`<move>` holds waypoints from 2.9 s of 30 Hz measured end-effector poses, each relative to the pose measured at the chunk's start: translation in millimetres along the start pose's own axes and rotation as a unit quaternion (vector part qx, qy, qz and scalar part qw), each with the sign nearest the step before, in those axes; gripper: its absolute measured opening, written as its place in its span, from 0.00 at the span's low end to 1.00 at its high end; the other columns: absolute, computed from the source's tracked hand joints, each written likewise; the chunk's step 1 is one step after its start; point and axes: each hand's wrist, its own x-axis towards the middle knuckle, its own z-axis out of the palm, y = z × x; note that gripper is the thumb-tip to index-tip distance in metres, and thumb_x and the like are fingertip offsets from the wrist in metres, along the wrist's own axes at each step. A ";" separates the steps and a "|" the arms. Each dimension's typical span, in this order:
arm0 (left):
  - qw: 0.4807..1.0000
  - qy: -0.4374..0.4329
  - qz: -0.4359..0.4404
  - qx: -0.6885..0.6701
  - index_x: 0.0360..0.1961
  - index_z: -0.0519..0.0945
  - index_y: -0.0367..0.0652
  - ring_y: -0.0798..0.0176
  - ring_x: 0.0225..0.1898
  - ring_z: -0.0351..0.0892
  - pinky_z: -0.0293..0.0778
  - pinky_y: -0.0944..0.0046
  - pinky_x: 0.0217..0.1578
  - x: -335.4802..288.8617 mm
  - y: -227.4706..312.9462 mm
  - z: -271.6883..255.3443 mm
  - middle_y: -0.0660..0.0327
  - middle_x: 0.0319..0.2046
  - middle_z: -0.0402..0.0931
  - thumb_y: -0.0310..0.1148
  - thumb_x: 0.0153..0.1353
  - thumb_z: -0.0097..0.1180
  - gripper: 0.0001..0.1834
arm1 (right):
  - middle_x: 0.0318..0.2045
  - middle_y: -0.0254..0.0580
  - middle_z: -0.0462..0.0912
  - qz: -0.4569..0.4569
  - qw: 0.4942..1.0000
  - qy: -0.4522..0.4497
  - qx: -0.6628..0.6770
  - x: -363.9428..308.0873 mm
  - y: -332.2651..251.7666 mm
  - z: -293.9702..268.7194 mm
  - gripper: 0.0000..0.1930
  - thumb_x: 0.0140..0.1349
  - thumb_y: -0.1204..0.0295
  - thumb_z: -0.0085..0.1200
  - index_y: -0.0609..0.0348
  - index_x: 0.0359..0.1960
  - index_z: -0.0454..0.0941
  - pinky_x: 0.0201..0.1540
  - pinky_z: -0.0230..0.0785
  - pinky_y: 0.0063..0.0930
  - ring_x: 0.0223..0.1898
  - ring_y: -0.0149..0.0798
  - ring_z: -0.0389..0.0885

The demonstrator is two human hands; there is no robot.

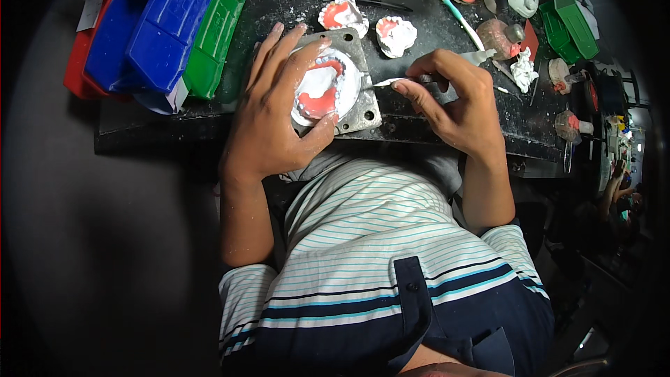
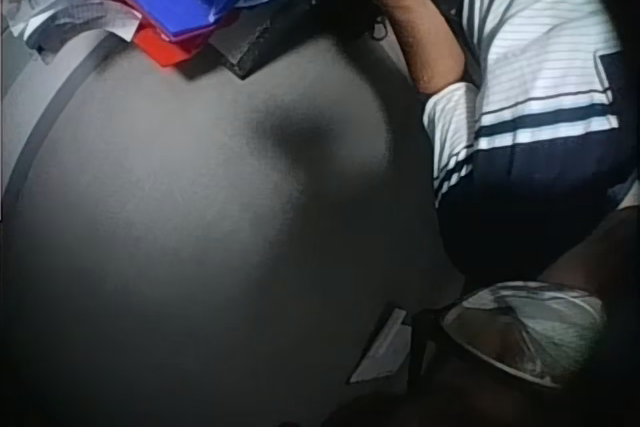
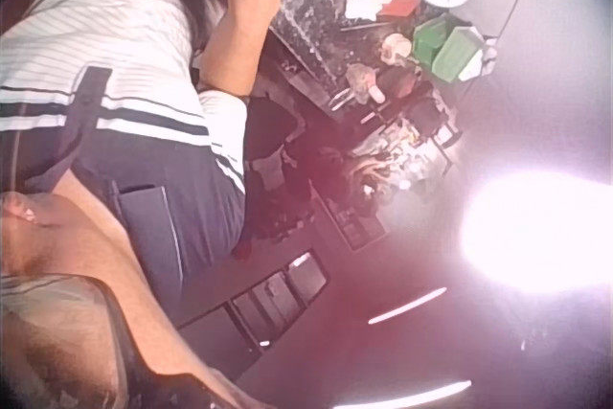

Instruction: The person trims excess pink material from a dental prosthesis mold using a metal spatula and a small knife. The person repeatedly scrapes and refines the edges of the pink material within the mold, removing small shavings and adjusting the fit.

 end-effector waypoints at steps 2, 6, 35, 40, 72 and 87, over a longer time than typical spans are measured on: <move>1.000 -0.004 -0.004 -0.002 0.72 0.76 0.41 0.27 0.77 0.63 0.61 0.38 0.77 3.3 -1.4 -1.4 0.39 0.74 0.69 0.37 0.52 0.73 0.43 | 0.29 0.43 0.85 0.033 0.999 0.002 0.014 -4.7 5.3 -2.5 0.12 0.64 0.71 0.76 0.64 0.36 0.84 0.28 0.71 0.29 0.27 0.38 0.81; 0.999 -0.010 -0.015 0.040 0.74 0.74 0.42 0.28 0.77 0.63 0.64 0.39 0.75 4.0 2.1 -3.1 0.38 0.75 0.67 0.44 0.52 0.78 0.48 | 0.29 0.42 0.85 0.026 1.000 0.003 0.007 -8.7 5.2 -5.7 0.12 0.64 0.71 0.76 0.65 0.37 0.84 0.28 0.71 0.29 0.27 0.37 0.81; 0.989 -0.008 -0.055 0.133 0.72 0.70 0.29 0.35 0.69 0.69 0.60 0.39 0.73 20.2 17.3 16.9 0.39 0.65 0.73 0.50 0.49 0.78 0.54 | 0.23 0.43 0.79 0.013 0.995 0.053 -0.083 -4.7 -23.4 45.3 0.09 0.66 0.71 0.69 0.57 0.31 0.80 0.27 0.71 0.48 0.26 0.52 0.82; 0.989 -0.016 -0.040 0.140 0.72 0.69 0.29 0.35 0.69 0.69 0.58 0.38 0.74 19.3 16.5 15.8 0.39 0.66 0.72 0.50 0.50 0.76 0.54 | 0.23 0.43 0.79 0.047 0.990 0.095 -0.089 -11.8 -30.4 57.1 0.10 0.65 0.72 0.69 0.57 0.29 0.79 0.26 0.71 0.47 0.25 0.50 0.82; 0.985 -0.017 -0.024 0.169 0.71 0.67 0.23 0.38 0.70 0.65 0.51 0.38 0.74 16.0 8.7 26.0 0.39 0.64 0.71 0.56 0.53 0.75 0.56 | 0.24 0.53 0.86 0.113 0.980 0.135 -0.097 -4.8 -37.1 54.8 0.12 0.65 0.66 0.68 0.60 0.27 0.82 0.34 0.77 0.54 0.28 0.62 0.86; 0.986 -0.007 -0.017 0.163 0.70 0.68 0.25 0.40 0.69 0.68 0.54 0.39 0.74 17.5 6.2 26.2 0.41 0.64 0.72 0.53 0.51 0.77 0.55 | 0.26 0.57 0.87 0.102 0.982 0.133 -0.091 -0.3 -32.8 65.3 0.11 0.63 0.70 0.73 0.63 0.29 0.86 0.30 0.77 0.44 0.27 0.60 0.87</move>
